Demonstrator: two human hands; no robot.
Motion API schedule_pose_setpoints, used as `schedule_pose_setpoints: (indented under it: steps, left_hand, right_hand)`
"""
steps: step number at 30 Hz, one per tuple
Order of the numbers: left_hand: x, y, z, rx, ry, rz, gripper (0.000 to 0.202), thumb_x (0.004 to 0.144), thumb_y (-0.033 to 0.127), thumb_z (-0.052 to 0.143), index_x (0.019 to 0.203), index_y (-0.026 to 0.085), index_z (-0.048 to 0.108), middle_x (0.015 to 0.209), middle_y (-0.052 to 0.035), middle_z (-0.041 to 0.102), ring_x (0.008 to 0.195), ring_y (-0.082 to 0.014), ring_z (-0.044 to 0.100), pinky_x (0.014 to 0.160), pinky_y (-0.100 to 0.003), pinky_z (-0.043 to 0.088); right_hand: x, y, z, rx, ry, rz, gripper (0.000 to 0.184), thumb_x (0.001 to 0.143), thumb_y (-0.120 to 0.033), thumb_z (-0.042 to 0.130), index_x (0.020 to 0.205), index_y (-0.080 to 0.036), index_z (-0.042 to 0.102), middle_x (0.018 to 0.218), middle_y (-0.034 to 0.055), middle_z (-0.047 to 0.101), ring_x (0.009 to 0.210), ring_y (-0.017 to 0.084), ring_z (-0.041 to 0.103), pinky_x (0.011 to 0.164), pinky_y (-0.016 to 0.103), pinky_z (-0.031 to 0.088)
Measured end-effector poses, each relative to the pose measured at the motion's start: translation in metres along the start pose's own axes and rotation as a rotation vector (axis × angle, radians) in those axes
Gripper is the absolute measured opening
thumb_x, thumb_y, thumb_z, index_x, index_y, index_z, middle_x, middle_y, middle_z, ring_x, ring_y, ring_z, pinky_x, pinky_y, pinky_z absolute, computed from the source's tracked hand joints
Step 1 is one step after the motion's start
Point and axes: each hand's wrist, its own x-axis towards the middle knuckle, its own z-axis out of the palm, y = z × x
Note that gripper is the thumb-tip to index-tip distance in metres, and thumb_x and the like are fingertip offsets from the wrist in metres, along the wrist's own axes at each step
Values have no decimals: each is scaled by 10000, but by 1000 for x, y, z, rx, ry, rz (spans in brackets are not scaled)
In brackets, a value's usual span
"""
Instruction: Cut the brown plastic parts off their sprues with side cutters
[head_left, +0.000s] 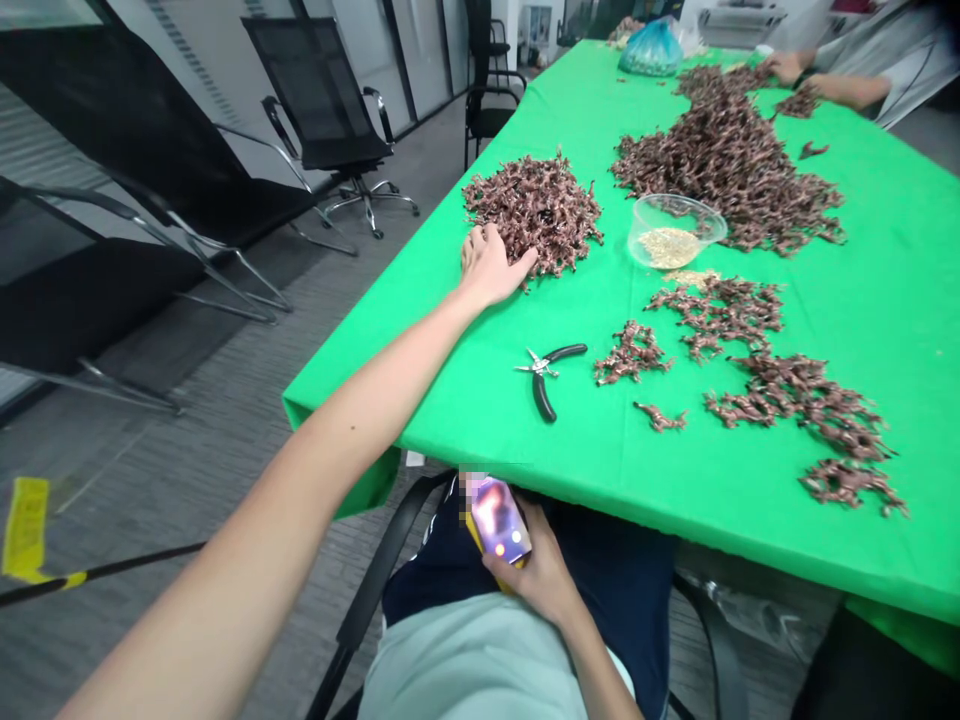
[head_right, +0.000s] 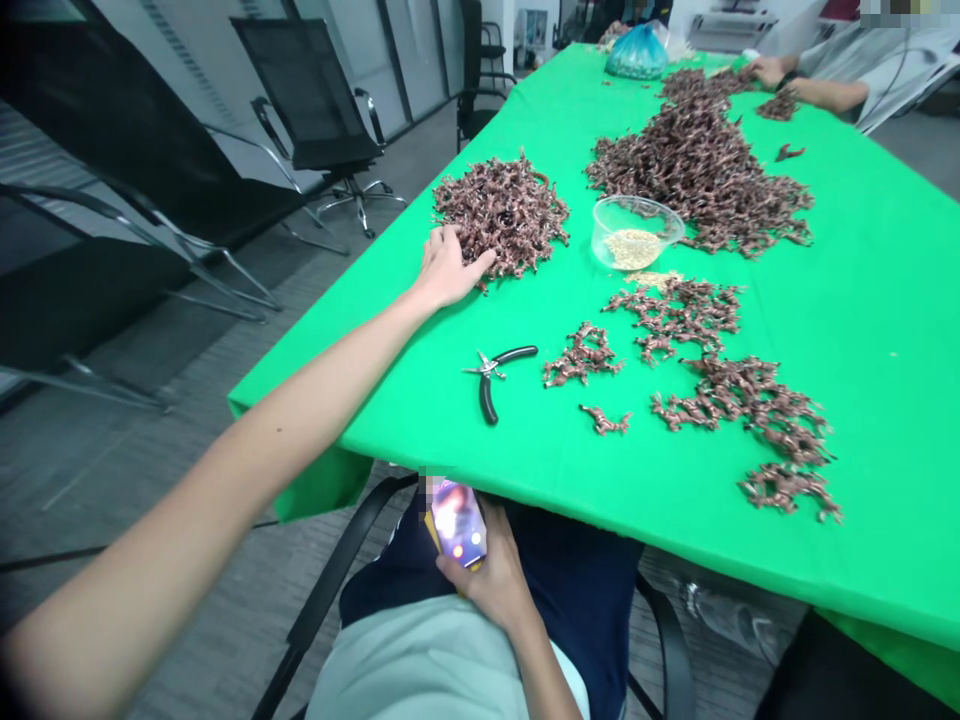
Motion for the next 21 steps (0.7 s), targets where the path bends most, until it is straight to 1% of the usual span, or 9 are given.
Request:
schedule_pose_setpoints:
  steps: [6,9,12,14,16,17,18,19,21]
  left_hand:
    - [2,-2,2,-45,1,-2,793,820,630,601,1395,130,378,1471,-238,368,1435,-388,282,1184,-488,176]
    - [2,-2,2,-32,5,-1,783,829,615,594,1394,118,376,1471,-244,367,1434,-388,283,1183,-487,179]
    - [1,-2,1,-17,3,4,780,835,610,586,1389,100,381,1466,-255,369,1426,-387,297,1179,-478,195]
    - [1,-2,1,-23,6,6,773,831,615,588,1386,117,385,1462,-246,377,1420,-385,307,1176,-484,202]
    - [1,-2,2,-25,13,5,769,827,615,594,1386,128,389,1457,-237,384,1416,-382,315,1175,-484,203]
    - [2,-2,2,-20,16,6,772,827,611,598,1386,122,391,1455,-239,385,1415,-380,317,1177,-478,202]
    - [2,-3,2,-15,18,6,779,826,609,600,1388,111,391,1453,-243,384,1413,-379,319,1179,-470,202]
    - [3,-3,3,-10,17,8,788,826,608,600,1391,101,388,1451,-247,383,1412,-378,321,1180,-461,201]
    - [4,-3,3,-9,12,9,807,826,612,597,1400,89,377,1450,-253,378,1410,-379,322,1182,-456,198]
  right_hand:
    - [2,4,1,-47,87,23,830,782,-458,737,1464,-174,359,1361,151,526,1210,346,545,1024,480,478]
    - [-2,-4,0,-150,117,58,839,816,-490,694,1476,-130,323,1350,196,512,1208,372,536,1012,522,474]
    - [-20,-26,-23,-247,105,60,882,837,-512,675,1516,-131,261,1442,221,415,1276,400,467,1059,575,411]
    - [-42,-40,-62,-198,-12,74,821,869,-478,660,1536,-217,259,1455,165,429,1270,359,487,1056,540,434]
    - [-69,-46,-119,-79,-188,106,622,893,-451,647,1457,-312,427,1339,114,553,1163,316,576,1014,496,480]
    - [-82,-43,-152,-32,-199,162,474,914,-452,616,1367,-338,535,1242,110,614,1100,311,610,981,490,500]
    - [-95,-38,-185,10,-155,229,340,935,-470,568,1244,-345,632,1133,123,658,1012,312,646,909,482,533]
    - [-106,-29,-217,36,-88,297,297,944,-500,519,1125,-343,694,1010,144,683,898,312,673,824,474,556]
    - [-124,-10,-269,-32,100,317,387,931,-579,445,902,-339,747,723,171,661,589,281,644,538,432,521]
